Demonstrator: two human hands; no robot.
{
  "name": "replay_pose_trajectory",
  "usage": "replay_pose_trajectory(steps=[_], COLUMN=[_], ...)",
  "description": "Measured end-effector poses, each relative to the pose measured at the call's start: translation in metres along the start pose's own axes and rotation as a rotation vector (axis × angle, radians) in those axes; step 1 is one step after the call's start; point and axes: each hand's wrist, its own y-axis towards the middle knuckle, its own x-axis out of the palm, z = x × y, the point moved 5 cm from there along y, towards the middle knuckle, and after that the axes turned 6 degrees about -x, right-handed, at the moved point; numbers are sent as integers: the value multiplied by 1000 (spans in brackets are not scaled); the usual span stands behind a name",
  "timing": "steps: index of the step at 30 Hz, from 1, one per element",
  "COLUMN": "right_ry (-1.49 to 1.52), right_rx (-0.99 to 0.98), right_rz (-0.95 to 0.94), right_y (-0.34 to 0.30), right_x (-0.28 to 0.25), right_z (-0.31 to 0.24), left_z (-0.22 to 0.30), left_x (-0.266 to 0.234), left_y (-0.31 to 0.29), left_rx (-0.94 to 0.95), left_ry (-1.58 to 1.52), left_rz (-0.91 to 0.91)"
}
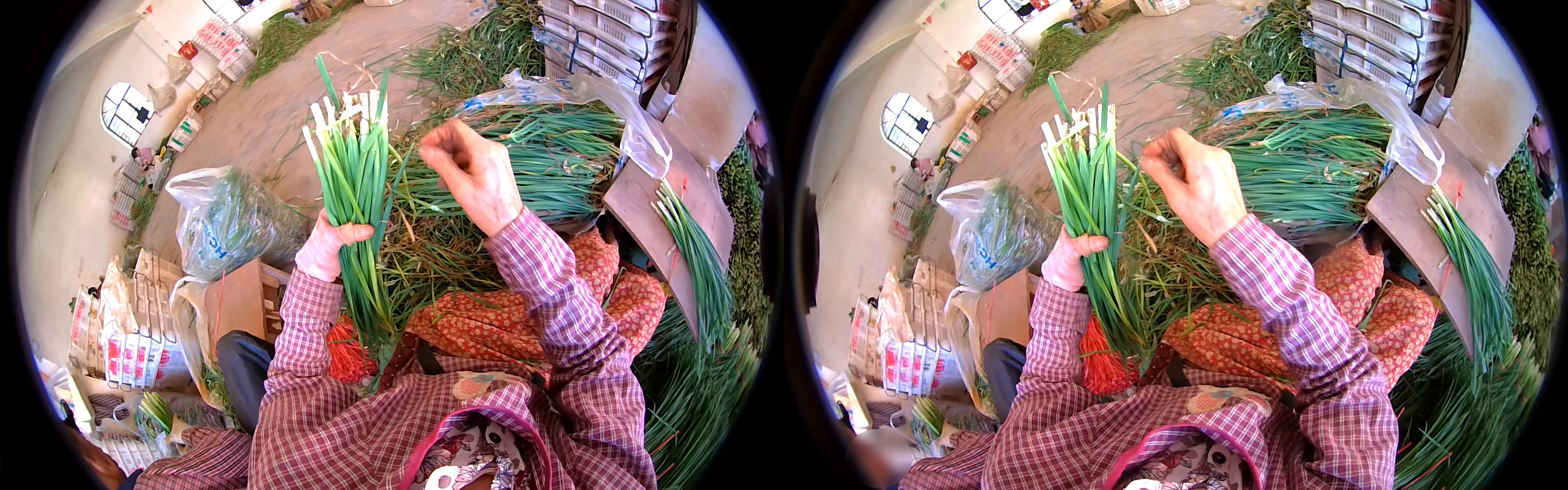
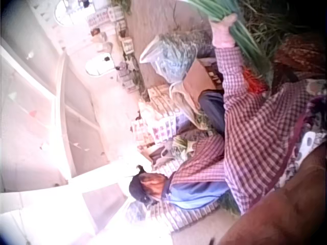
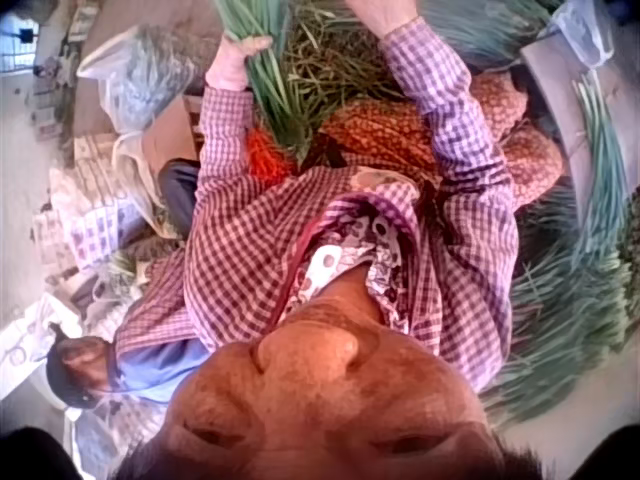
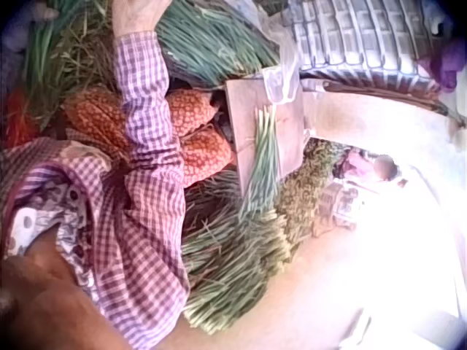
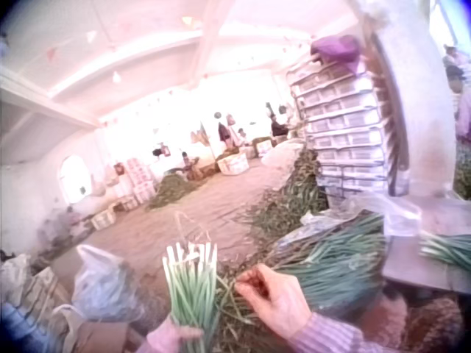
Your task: The person sorts green onions by hand, peeling away outer layers, trimming the stalks, and organizing them into bundles.
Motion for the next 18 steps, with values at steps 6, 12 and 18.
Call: replay_pose_trajectory(steps=[6,12,18], right_ry=[-263,-650,-737], right_rx=[-329,-661,-709], right_rz=[45,-69,-102], right_y=[6,14,23], right_x=[9,10,7], right_z=[-21,-28,-13], left_z=[-10,-9,-16], left_x=[9,13,15], left_y=[-6,-13,-17], left_rx=[-57,-58,-95], left_ry=[-36,-74,-79], left_rz=[-38,-105,-157])
